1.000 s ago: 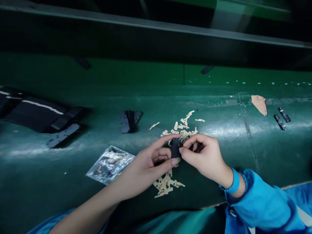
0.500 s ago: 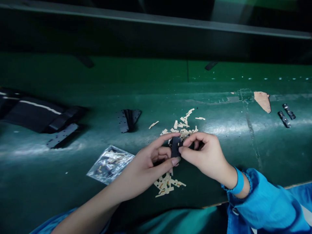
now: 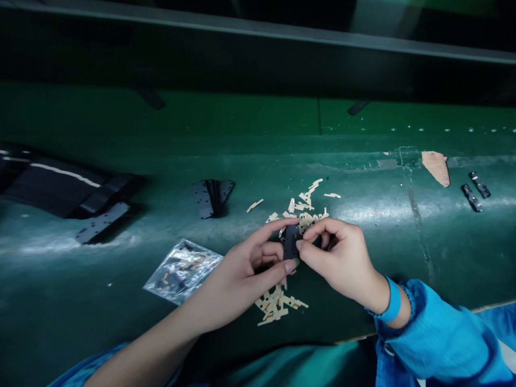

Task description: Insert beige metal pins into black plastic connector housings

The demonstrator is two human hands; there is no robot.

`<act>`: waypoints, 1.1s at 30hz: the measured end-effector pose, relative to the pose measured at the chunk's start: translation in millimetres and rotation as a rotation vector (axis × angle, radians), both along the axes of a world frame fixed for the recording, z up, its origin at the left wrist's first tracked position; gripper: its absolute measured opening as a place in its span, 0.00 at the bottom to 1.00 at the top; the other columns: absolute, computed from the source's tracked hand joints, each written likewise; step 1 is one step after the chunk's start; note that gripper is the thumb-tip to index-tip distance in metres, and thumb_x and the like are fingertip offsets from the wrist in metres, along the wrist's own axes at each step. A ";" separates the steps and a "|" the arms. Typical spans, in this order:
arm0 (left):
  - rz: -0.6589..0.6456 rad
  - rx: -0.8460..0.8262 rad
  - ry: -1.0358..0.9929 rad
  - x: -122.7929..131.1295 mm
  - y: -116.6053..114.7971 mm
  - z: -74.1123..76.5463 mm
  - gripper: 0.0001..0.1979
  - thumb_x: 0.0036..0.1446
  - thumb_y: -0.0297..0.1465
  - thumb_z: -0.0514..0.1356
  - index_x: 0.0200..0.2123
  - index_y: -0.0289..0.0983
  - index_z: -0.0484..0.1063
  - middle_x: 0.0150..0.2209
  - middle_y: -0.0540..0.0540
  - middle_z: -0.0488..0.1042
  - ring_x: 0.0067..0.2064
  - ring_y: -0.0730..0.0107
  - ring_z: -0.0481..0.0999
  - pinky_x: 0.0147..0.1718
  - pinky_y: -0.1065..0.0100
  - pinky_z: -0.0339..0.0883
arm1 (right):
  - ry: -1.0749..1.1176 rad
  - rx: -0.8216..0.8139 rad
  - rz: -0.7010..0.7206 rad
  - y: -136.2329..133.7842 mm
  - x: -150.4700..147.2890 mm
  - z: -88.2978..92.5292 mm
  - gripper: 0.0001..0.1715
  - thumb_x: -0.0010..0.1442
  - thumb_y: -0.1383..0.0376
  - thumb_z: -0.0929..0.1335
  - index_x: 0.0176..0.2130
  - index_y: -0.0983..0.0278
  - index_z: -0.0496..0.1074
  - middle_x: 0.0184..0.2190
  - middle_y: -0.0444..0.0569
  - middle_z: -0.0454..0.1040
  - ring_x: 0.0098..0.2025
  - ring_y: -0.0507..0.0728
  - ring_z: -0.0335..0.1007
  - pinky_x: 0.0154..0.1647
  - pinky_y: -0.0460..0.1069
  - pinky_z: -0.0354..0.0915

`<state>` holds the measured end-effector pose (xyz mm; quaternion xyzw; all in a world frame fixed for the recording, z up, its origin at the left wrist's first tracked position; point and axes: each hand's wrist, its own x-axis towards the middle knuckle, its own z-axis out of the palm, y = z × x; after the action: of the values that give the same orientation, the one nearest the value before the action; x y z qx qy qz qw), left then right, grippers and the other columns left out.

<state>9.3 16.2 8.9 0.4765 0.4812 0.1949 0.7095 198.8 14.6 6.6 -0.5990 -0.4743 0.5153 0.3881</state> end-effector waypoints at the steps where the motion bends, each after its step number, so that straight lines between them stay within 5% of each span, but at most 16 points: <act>1: 0.002 -0.003 0.001 0.1 -0.1 -0.2 0.32 0.62 0.33 0.62 0.68 0.42 0.60 0.29 0.52 0.76 0.29 0.66 0.74 0.29 0.66 0.67 | -0.018 0.010 -0.006 -0.5 -0.4 0.0 0.02 0.51 0.68 0.74 0.28 0.62 0.78 0.21 0.41 0.72 0.21 0.49 0.60 0.22 0.45 0.58; 33: -0.018 0.029 0.027 0.9 0.0 -1.3 0.32 0.61 0.31 0.60 0.68 0.42 0.61 0.29 0.53 0.75 0.29 0.68 0.71 0.29 0.67 0.64 | -0.096 0.004 -0.003 -0.9 -2.2 -2.0 0.01 0.49 0.68 0.73 0.27 0.63 0.78 0.20 0.40 0.73 0.21 0.49 0.57 0.22 0.46 0.56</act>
<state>10.2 16.2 7.6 0.4937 0.4836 0.1892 0.6976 196.6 13.7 4.6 -0.6230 -0.4927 0.4844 0.3666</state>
